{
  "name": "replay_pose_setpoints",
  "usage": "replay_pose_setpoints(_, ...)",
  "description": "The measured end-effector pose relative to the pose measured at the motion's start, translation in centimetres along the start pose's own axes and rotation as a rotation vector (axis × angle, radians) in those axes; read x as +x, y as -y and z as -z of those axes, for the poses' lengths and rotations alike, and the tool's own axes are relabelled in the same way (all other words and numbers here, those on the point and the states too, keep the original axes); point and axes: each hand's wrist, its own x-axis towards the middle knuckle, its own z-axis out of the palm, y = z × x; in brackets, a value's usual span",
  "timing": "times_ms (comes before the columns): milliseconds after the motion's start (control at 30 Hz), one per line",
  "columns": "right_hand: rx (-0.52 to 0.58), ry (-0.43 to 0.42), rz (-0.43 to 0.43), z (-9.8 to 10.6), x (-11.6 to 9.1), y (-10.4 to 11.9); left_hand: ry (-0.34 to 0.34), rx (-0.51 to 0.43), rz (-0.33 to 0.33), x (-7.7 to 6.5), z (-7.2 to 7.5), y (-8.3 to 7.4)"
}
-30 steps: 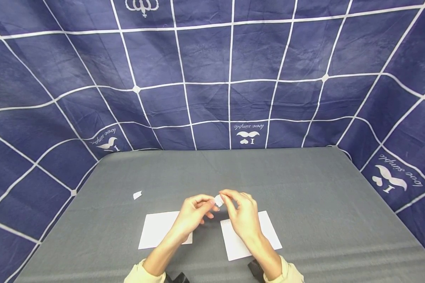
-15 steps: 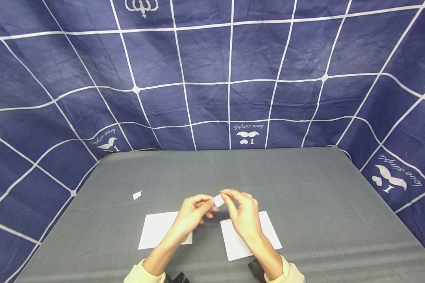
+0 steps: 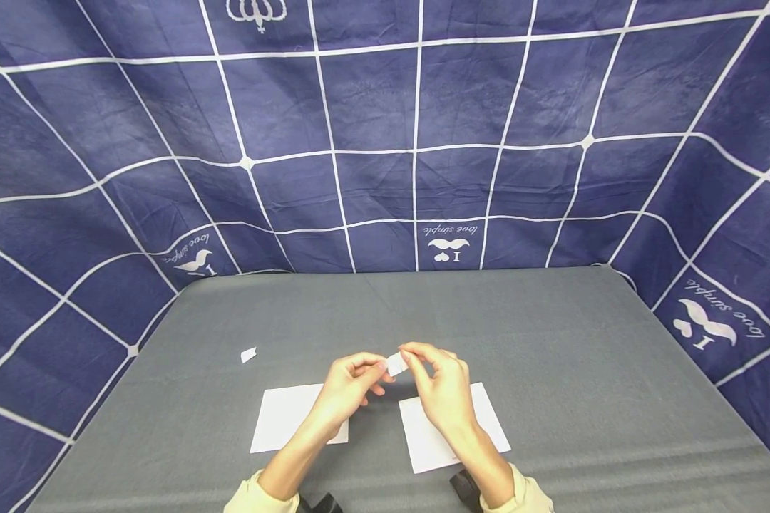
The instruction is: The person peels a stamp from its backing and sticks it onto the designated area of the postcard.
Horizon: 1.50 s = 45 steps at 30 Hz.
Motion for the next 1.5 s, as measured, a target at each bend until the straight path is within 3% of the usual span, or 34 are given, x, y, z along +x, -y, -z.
replay_pose_setpoints(1500,0.016,0.013,-0.102,0.46,0.25,-0.12,0.025,0.005,-0.014,-0.31,0.18,-0.84)
